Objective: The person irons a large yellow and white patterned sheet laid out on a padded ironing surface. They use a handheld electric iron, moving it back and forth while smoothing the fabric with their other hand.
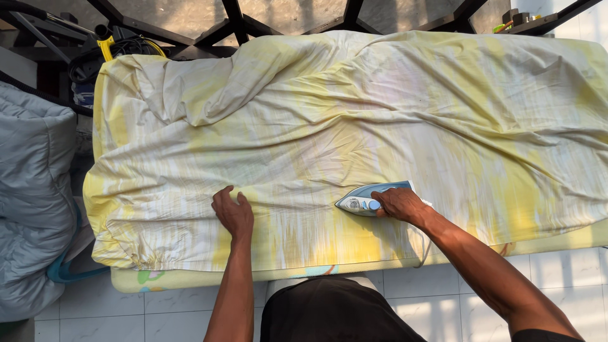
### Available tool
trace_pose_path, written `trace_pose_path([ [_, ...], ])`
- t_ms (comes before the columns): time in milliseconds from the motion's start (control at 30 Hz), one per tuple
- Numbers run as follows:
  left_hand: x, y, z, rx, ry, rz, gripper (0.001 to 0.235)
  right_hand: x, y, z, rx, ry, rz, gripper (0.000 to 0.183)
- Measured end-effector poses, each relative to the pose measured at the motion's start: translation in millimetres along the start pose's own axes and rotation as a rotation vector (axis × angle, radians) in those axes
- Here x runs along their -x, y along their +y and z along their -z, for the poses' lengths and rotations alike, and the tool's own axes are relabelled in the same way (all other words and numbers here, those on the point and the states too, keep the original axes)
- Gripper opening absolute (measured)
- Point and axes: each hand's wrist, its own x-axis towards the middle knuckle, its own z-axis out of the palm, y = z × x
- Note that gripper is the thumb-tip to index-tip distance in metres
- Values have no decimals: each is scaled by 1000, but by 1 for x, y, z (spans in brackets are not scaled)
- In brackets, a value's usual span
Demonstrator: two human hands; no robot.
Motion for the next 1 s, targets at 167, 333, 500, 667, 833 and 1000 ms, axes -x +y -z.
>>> trace_pose_path([
  [167, -58, 96, -74, -100, -289, -466, 43, -2, -2, -1, -20, -110, -4, 29],
  [333, -100, 145, -122, -194, -392, -663, 45, 0, -12, -9, 18, -162, 66, 28],
  [500, -130, 144, -158, -254, -517, -703, 6, -12, -2, 0, -37, -126, -72, 25],
  [667, -162, 136, -174, -171, -504, -684, 7, -23, 6, 13, -73, -78, -22, 31],
  [833, -174, 135, -174, -165, -597, -619, 8, -35, 6, 25, -69, -63, 3, 27],
  [1000, -162, 152, -171, -173, -593, -645, 20, -46, 11, 33, -108, -43, -19, 29],
])
